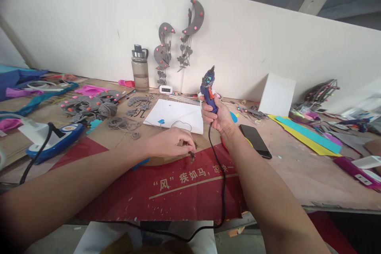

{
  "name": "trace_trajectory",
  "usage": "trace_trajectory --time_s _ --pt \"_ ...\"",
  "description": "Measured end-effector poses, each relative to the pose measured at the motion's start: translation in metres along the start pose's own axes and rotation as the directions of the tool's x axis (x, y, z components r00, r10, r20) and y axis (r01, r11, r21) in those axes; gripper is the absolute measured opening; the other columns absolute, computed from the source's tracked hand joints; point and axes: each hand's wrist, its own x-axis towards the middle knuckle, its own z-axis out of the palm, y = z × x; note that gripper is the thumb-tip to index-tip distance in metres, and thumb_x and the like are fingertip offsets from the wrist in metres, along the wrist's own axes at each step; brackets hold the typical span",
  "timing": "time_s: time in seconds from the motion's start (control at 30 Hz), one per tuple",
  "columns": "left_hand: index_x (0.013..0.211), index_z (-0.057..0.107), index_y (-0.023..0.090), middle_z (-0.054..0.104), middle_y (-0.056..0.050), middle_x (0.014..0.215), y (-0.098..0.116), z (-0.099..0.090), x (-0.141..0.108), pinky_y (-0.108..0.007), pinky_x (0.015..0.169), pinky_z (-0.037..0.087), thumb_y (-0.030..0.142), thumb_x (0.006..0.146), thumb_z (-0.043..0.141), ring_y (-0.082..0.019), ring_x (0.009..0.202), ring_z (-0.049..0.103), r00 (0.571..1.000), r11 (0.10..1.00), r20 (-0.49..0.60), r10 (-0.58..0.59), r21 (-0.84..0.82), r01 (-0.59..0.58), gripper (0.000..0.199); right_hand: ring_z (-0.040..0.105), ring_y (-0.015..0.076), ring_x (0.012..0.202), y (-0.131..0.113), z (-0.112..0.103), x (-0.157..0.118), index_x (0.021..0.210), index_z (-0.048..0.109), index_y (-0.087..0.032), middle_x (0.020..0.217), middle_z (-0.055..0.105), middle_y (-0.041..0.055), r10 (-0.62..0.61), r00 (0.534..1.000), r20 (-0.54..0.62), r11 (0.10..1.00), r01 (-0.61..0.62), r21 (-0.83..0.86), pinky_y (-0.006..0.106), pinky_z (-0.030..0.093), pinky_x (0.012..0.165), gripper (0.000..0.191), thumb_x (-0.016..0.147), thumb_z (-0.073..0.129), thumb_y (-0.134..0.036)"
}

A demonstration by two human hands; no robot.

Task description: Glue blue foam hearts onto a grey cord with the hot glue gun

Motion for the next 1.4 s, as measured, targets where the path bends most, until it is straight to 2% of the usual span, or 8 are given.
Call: trace_trajectory --time_s 0.17,0.43,0.6,0.83,0.97,1.13,1.3,1.4 --pt "0.093 0.074 0.017 0.074 -0.002 0.088 -0.006 0.006 0.001 -0.022 0.069 0.044 0.017 0.080 0.055 -0.013 0.075 0.063 0.999 0.998 -0.026 -0.030 -0.054 0.028 0.023 0.005 0.0042 0.036 0.000 0.001 0.000 0.090 0.057 -0.020 0.056 0.027 -0.0097 -0.014 1.000 -0.001 0.998 0.014 -0.063 0.019 0.017 0.030 0.039 0.087 0.049 -0.059" --pt "0.075 0.074 0.017 0.072 -0.002 0.084 -0.013 0.006 0.002 -0.022 0.075 0.044 0.002 0.074 0.040 -0.012 0.077 0.062 1.000 1.000 0.028 0.005 0.006 -0.005 0.037 0.008 0.0050 0.037 0.003 -0.006 0.002 0.092 0.059 -0.020 0.055 0.032 -0.0094 0.002 1.000 0.005 1.000 -0.002 0.023 0.021 0.018 0.032 0.036 0.087 0.051 -0.055" --pt "0.074 0.073 0.015 0.071 -0.005 0.085 -0.005 0.002 0.001 -0.024 0.075 0.043 0.011 0.082 0.042 -0.015 0.079 0.061 1.000 0.999 0.006 0.002 0.033 -0.002 0.032 0.008 0.0042 0.037 0.001 -0.001 0.001 0.090 0.058 -0.020 0.057 0.029 -0.0094 -0.010 1.000 0.004 1.000 0.010 -0.017 0.019 0.018 0.031 0.038 0.087 0.052 -0.057" --pt "0.083 0.073 0.016 0.070 -0.005 0.076 0.001 0.002 -0.001 -0.025 0.062 0.039 0.048 0.092 0.044 -0.014 0.065 0.057 0.997 0.997 -0.021 -0.070 0.010 0.071 0.045 0.008 0.0041 0.038 0.003 -0.003 0.002 0.092 0.058 -0.019 0.058 0.029 -0.0089 -0.012 0.999 0.030 1.000 0.012 -0.013 0.019 0.020 0.032 0.039 0.088 0.049 -0.057" --pt "0.096 0.072 0.019 0.070 -0.001 0.074 0.001 0.002 -0.001 -0.024 0.062 0.038 0.039 0.091 0.048 -0.012 0.066 0.057 0.996 0.996 -0.031 -0.079 -0.054 0.077 0.031 0.007 0.0055 0.040 0.005 -0.007 0.003 0.093 0.057 -0.021 0.060 0.028 -0.0084 -0.008 1.000 0.013 0.998 0.009 -0.059 0.020 0.020 0.032 0.040 0.087 0.049 -0.059" --pt "0.077 0.072 0.017 0.067 -0.001 0.075 -0.006 0.003 0.001 -0.023 0.062 0.038 0.031 0.079 0.065 -0.012 0.067 0.055 0.996 0.997 -0.070 -0.056 -0.059 0.052 0.016 0.006 0.0057 0.041 0.006 -0.006 0.003 0.093 0.057 -0.020 0.060 0.027 -0.0084 0.014 1.000 0.004 0.998 -0.013 -0.069 0.020 0.019 0.033 0.041 0.087 0.047 -0.059" --pt "0.065 0.062 0.016 0.059 0.001 0.068 -0.006 0.005 0.002 -0.023 0.056 0.034 0.038 0.060 0.081 -0.011 0.062 0.049 0.992 0.998 -0.117 -0.055 -0.022 0.053 0.029 0.010 0.0054 0.039 0.008 -0.007 0.004 0.094 0.058 -0.019 0.060 0.030 -0.0082 0.039 0.999 0.023 0.998 -0.038 -0.053 0.020 0.021 0.033 0.042 0.087 0.049 -0.059" --pt "0.073 0.064 0.016 0.062 0.000 0.070 -0.001 0.001 0.003 -0.023 0.058 0.038 0.042 0.062 0.079 -0.011 0.063 0.051 0.963 0.967 -0.226 -0.145 -0.236 0.091 0.032 0.015 0.0052 0.037 0.010 -0.005 0.005 0.094 0.057 -0.020 0.058 0.032 -0.0080 0.018 1.000 0.007 0.997 -0.018 -0.073 0.021 0.024 0.033 0.043 0.087 0.049 -0.061"
